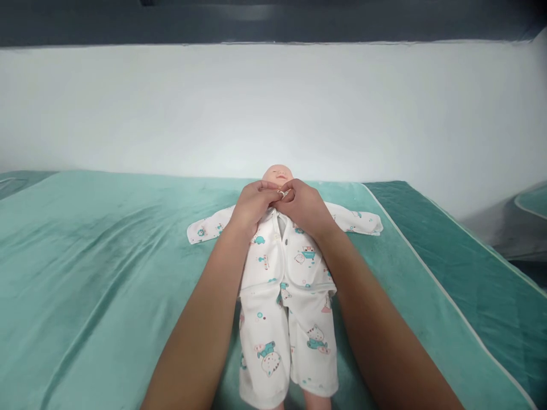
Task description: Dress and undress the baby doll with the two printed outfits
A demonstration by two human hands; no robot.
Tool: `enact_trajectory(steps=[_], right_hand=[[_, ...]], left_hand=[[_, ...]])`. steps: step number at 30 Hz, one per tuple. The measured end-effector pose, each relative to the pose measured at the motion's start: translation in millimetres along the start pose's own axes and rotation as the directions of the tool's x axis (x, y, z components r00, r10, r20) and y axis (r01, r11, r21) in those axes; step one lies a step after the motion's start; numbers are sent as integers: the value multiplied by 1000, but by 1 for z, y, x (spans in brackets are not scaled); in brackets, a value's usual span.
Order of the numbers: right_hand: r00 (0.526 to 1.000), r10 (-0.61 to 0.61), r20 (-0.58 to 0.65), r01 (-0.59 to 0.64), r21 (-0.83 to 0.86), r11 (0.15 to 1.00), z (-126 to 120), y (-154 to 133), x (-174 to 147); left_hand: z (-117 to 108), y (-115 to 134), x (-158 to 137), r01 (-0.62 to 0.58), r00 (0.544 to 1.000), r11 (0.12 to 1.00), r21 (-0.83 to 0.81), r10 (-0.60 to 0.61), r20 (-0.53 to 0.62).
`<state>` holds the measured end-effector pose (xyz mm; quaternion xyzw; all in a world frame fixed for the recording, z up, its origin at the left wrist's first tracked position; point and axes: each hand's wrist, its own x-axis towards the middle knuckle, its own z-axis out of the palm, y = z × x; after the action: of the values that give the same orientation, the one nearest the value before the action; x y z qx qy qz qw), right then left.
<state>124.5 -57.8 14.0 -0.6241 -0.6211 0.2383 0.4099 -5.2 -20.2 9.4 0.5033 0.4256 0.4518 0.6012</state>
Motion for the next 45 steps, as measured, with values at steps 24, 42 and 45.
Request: enact_trajectory(steps=[24, 42, 45], right_hand=[[996, 75, 44, -63, -233, 970, -19, -11, -61], [976, 184, 118, -216, 643, 735, -9, -1, -55], [983, 170, 76, -183, 546, 817, -10, -2, -56]], left_hand=[[-33, 12, -58, -188, 965, 871, 454, 79, 248], [-19, 1, -52, -150, 973, 985, 88, 132, 188], [-19, 0, -52, -159, 975, 983, 91, 142, 170]])
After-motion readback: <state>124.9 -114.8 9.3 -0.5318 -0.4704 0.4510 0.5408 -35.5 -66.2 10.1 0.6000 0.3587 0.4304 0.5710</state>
